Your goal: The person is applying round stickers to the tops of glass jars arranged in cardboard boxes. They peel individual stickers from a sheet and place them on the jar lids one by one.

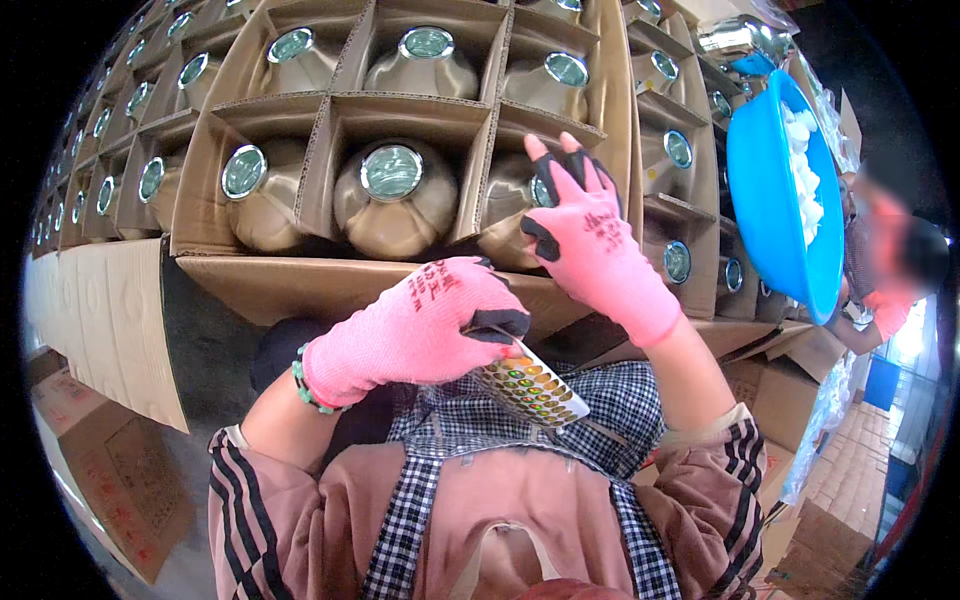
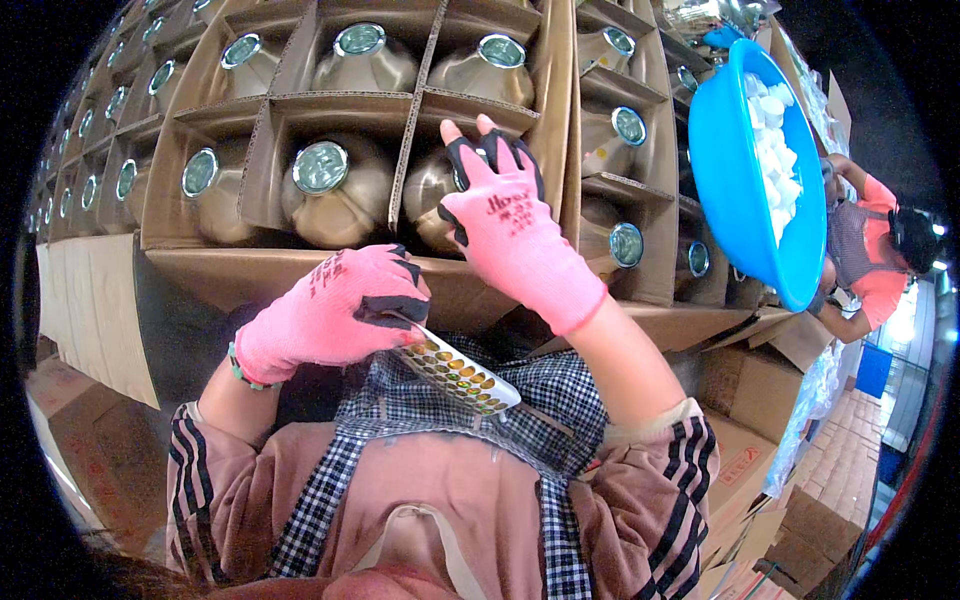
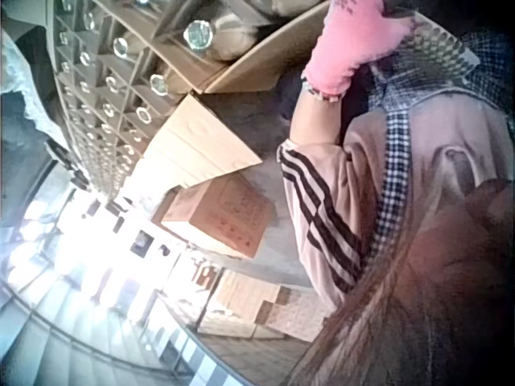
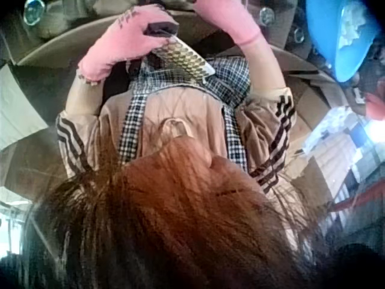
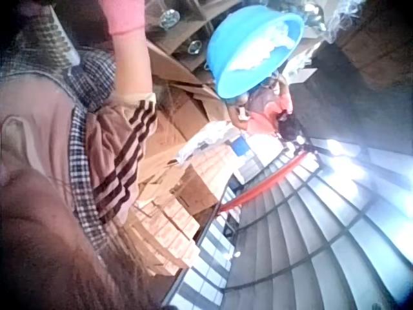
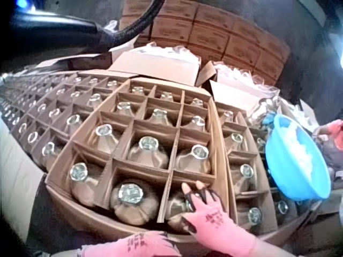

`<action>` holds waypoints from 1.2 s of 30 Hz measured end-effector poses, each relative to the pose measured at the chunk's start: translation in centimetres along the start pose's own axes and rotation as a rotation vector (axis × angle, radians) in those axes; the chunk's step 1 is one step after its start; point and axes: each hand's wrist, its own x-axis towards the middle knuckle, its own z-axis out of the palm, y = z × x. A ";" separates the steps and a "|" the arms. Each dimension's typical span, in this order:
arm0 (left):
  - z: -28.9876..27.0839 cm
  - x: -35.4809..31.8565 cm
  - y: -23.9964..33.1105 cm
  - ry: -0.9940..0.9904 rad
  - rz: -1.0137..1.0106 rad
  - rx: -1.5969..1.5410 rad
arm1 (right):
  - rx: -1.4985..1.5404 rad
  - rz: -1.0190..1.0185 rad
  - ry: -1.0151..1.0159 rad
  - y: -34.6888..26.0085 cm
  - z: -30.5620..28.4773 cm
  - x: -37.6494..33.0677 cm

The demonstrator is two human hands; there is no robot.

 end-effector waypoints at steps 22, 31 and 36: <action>-1.6 1.1 0.7 0.275 0.030 -0.287 | 0.317 0.424 0.081 -4.5 -6.7 -6.2; -1.0 0.8 1.6 0.344 -0.112 -0.255 | 0.372 0.387 0.068 -4.1 -7.5 -7.0; -0.8 1.2 1.8 0.314 -0.137 -0.493 | 0.337 0.375 0.080 -3.9 -8.1 -7.7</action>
